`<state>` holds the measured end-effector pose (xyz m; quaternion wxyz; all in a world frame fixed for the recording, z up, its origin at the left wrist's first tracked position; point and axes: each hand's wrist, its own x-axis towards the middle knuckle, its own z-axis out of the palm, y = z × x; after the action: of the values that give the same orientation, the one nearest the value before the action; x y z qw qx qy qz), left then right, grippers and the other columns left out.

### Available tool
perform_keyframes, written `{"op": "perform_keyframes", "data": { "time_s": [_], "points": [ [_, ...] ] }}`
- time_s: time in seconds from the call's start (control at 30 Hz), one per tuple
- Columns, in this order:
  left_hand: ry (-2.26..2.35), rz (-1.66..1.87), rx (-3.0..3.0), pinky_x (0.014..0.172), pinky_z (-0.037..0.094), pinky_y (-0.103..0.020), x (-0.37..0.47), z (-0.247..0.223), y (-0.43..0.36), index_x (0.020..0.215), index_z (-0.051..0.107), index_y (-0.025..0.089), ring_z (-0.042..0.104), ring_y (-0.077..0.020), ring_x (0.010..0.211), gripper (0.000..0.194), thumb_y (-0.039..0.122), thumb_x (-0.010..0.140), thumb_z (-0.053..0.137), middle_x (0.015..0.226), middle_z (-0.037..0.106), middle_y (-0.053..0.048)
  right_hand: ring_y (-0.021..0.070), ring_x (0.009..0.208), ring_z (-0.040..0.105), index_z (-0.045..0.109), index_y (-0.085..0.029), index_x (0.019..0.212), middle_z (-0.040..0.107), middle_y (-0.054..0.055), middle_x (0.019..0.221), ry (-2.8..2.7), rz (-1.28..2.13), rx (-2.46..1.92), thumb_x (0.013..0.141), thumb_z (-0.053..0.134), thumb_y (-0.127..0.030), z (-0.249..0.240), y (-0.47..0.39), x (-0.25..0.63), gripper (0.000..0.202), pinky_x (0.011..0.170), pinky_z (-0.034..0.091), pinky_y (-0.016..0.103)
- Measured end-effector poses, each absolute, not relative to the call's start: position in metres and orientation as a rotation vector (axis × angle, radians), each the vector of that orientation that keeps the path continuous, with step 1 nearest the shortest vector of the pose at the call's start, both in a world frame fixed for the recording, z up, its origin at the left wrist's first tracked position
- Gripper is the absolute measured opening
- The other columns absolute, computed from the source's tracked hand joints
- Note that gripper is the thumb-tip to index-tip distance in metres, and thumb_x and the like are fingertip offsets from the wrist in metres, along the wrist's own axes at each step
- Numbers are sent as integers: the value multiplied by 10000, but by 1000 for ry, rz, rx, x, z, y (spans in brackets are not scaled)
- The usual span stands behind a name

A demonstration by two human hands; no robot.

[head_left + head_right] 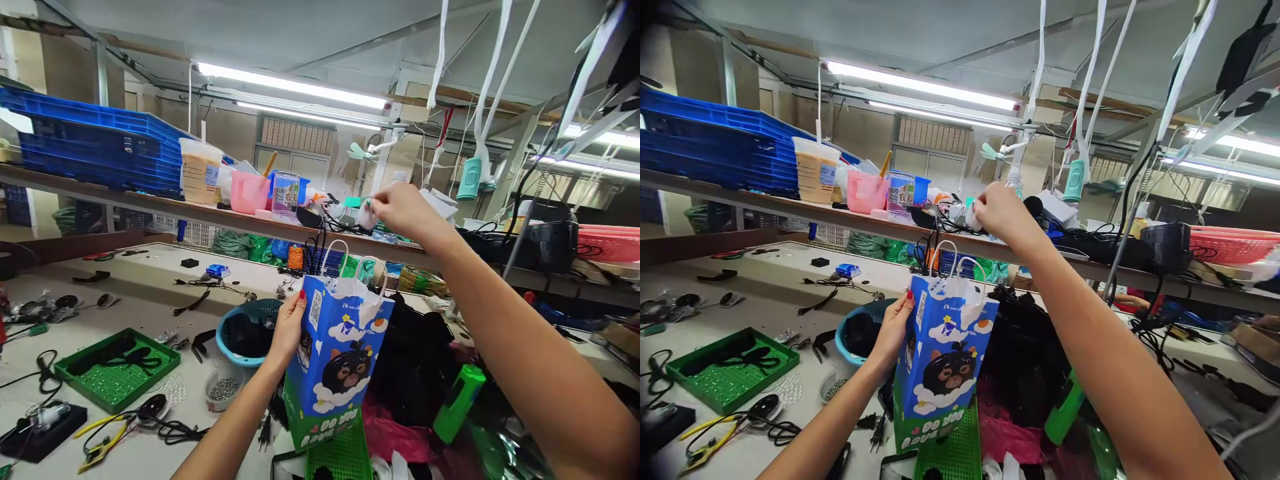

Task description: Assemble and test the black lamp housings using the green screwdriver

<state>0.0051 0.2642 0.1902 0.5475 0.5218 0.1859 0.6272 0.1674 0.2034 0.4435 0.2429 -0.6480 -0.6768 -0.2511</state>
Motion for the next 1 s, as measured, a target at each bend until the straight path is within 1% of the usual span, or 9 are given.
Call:
{"op": "perform_keyframes", "data": {
  "time_s": [0.13,0.27,0.33,0.4,0.5,0.6,0.73,0.83,1.0],
  "points": [
    [404,1490,1183,735,532,-299,17,189,262,1066,717,179,682,-207,777,516,613,794,648,983,775,-65,175,681,627,754,-155,796,695,53,733,-2303,236,-1662,889,568,-353,400,165,179,287,626,501,278],
    [374,1426,1219,741,531,-299,30,192,251,1032,737,168,686,-224,825,503,600,784,669,967,777,-65,182,837,676,738,-174,1069,731,42,922,-2479,763,-1576,863,607,-426,381,157,204,351,708,541,249],
    [376,1392,1241,719,532,-304,36,192,248,1015,749,159,689,-236,817,500,589,766,693,936,780,-69,174,875,689,726,-209,1097,740,39,981,-2364,522,-1630,894,578,-435,394,162,223,337,733,545,240],
    [384,1374,1246,716,536,-315,40,190,247,1012,753,155,692,-247,819,506,588,756,701,915,781,-73,176,893,696,731,-227,1046,744,46,1018,-2066,9,-1785,931,539,-397,417,175,247,281,755,544,248],
    [394,1364,1245,752,542,-335,45,188,248,1027,751,157,692,-256,848,514,587,749,705,916,780,-75,267,1028,666,707,-145,1070,716,152,1091,-1669,-404,-1966,890,600,-270,447,206,282,244,882,517,360],
    [399,1350,1251,759,544,-336,46,190,249,1043,746,163,692,-255,857,512,581,750,705,921,779,-73,305,1050,651,708,-109,957,713,179,1025,-1461,-484,-2105,813,720,-291,451,239,308,232,929,495,447],
    [410,1328,1271,736,545,-323,45,195,248,1046,751,169,694,-257,853,496,568,754,706,916,781,-70,209,970,667,682,-141,901,712,72,985,-1385,-457,-2121,852,710,-339,437,262,322,205,913,521,437],
    [414,1321,1272,734,546,-326,43,195,248,1049,753,171,696,-259,852,492,563,757,704,922,782,-72,221,973,673,689,-133,841,723,71,940,-1369,-468,-2011,812,731,-249,437,263,324,127,920,521,427],
    [398,1324,1239,767,543,-330,45,191,252,1052,750,186,698,-246,849,489,580,768,690,957,780,-69,262,999,691,685,-93,1020,741,146,988,-1388,-471,-1664,813,624,-152,443,227,309,224,903,531,374]
  ]
}}
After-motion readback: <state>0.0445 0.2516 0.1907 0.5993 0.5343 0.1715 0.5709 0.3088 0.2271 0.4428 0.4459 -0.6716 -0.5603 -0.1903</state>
